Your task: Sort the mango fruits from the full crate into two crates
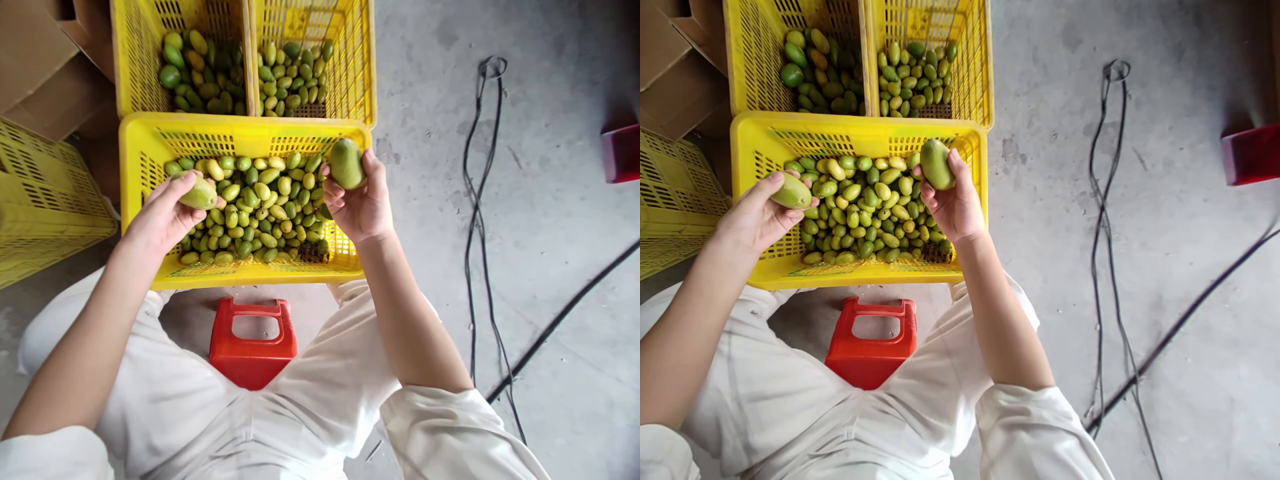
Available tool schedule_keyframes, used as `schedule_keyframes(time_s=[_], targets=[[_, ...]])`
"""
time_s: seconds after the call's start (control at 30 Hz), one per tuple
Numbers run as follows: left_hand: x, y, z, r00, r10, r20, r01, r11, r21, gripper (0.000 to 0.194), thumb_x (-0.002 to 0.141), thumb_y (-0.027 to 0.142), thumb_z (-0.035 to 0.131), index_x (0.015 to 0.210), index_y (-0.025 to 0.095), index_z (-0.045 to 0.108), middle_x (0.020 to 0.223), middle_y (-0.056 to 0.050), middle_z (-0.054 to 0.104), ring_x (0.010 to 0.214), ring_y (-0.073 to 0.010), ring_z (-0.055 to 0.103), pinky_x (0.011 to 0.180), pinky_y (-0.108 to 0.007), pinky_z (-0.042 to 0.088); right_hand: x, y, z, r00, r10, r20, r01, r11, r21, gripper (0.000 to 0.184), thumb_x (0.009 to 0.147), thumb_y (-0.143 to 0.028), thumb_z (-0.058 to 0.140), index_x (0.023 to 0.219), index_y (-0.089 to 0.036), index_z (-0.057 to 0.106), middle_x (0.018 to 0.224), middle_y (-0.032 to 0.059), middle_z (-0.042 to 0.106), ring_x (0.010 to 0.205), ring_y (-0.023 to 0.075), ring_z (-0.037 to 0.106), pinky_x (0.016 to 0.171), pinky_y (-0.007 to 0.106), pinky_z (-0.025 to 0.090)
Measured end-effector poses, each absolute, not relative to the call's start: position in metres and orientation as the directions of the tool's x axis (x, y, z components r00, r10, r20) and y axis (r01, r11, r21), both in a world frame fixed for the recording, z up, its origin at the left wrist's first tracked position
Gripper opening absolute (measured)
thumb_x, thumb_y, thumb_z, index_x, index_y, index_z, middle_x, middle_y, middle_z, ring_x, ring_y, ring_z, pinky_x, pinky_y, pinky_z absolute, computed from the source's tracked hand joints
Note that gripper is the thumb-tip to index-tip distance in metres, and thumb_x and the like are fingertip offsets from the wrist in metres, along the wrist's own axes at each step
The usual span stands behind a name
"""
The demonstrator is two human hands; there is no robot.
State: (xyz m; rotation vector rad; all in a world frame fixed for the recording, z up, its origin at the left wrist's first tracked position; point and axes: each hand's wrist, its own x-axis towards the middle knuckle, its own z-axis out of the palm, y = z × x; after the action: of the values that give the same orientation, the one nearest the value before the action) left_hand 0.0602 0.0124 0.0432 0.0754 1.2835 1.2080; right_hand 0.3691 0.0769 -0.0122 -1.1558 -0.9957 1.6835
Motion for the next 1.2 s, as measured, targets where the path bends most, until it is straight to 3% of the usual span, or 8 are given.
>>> schedule_keyframes(time_s=[0.1,0.23,0.37,0.53,0.73,0.93,1.07,1.2], targets=[[0.058,0.014,0.042,-0.211,0.720,-0.661,-0.651,0.401,0.645,0.008,0.104,0.027,0.075,0.098,0.023,0.071,0.074,-0.002,0.077,0.056,-0.0127,0.067,0.040,-0.018,0.038,0.369,0.077,-0.011,-0.213,0.942,-0.259,-0.229,-0.305,-0.924,0.061,0.087,-0.086,0.083,0.125,-0.040,0.075,0.127,0.0057,0.082,0.098,0.0281,0.078,0.061,0.038,0.063],[0.056,0.018,0.048,-0.267,0.703,-0.660,-0.637,0.385,0.668,0.028,0.116,0.041,0.059,0.095,0.024,0.068,0.075,-0.003,0.077,0.049,-0.0102,0.053,0.038,-0.018,0.034,0.365,0.075,-0.013,-0.220,0.943,-0.249,-0.243,-0.300,-0.923,0.062,0.084,-0.084,0.085,0.125,-0.039,0.072,0.117,0.0032,0.081,0.088,0.0252,0.076,0.057,0.037,0.061],[0.056,0.020,0.054,-0.212,0.696,-0.686,-0.656,0.419,0.627,0.043,0.120,0.047,0.045,0.097,0.022,0.071,0.079,-0.009,0.078,0.051,-0.0109,0.053,0.039,-0.018,0.034,0.365,0.075,-0.018,-0.225,0.940,-0.257,-0.202,-0.302,-0.932,0.068,0.084,-0.099,0.075,0.112,-0.037,0.070,0.111,0.0050,0.080,0.094,0.0257,0.075,0.061,0.036,0.058],[0.057,0.022,0.059,-0.219,0.666,-0.713,-0.663,0.434,0.609,0.050,0.120,0.047,0.034,0.104,0.020,0.072,0.070,-0.008,0.069,0.049,-0.0130,0.052,0.037,-0.017,0.034,0.365,0.076,-0.014,-0.238,0.927,-0.291,-0.246,-0.347,-0.905,0.070,0.086,-0.102,0.070,0.108,-0.036,0.070,0.100,0.0043,0.074,0.089,0.0232,0.072,0.057,0.033,0.053],[0.061,0.020,0.060,-0.244,0.676,-0.695,-0.683,0.389,0.618,0.032,0.113,0.029,0.045,0.115,0.023,0.077,0.083,-0.008,0.079,0.069,-0.0187,0.077,0.055,-0.020,0.060,0.362,0.072,-0.007,-0.297,0.898,-0.326,-0.296,-0.411,-0.862,0.066,0.085,-0.094,0.075,0.115,-0.035,0.072,0.104,0.0026,0.076,0.096,0.0254,0.076,0.066,0.036,0.062],[0.058,0.018,0.046,-0.303,0.690,-0.657,-0.658,0.347,0.668,0.008,0.107,0.020,0.069,0.100,0.020,0.074,0.077,-0.005,0.080,0.061,-0.0125,0.069,0.051,-0.016,0.052,0.364,0.071,-0.009,-0.317,0.903,-0.290,-0.265,-0.378,-0.887,0.064,0.087,-0.085,0.082,0.126,-0.037,0.071,0.116,0.0026,0.079,0.094,0.0247,0.078,0.061,0.034,0.060],[0.058,0.016,0.040,-0.325,0.709,-0.626,-0.700,0.265,0.663,0.020,0.097,0.005,0.075,0.089,0.021,0.066,0.077,0.002,0.077,0.066,-0.0088,0.068,0.055,-0.016,0.049,0.363,0.069,-0.009,-0.288,0.914,-0.286,-0.186,-0.346,-0.919,0.067,0.084,-0.090,0.084,0.123,-0.038,0.070,0.127,0.0041,0.079,0.093,0.0245,0.078,0.060,0.035,0.059],[0.058,0.016,0.042,-0.344,0.716,-0.608,-0.671,0.266,0.692,0.012,0.101,0.019,0.074,0.093,0.023,0.068,0.086,0.004,0.079,0.070,-0.0103,0.069,0.058,-0.021,0.054,0.363,0.068,-0.008,-0.273,0.909,-0.315,-0.140,-0.361,-0.922,0.071,0.085,-0.100,0.074,0.118,-0.037,0.070,0.119,0.0059,0.079,0.091,0.0253,0.076,0.059,0.037,0.060]])
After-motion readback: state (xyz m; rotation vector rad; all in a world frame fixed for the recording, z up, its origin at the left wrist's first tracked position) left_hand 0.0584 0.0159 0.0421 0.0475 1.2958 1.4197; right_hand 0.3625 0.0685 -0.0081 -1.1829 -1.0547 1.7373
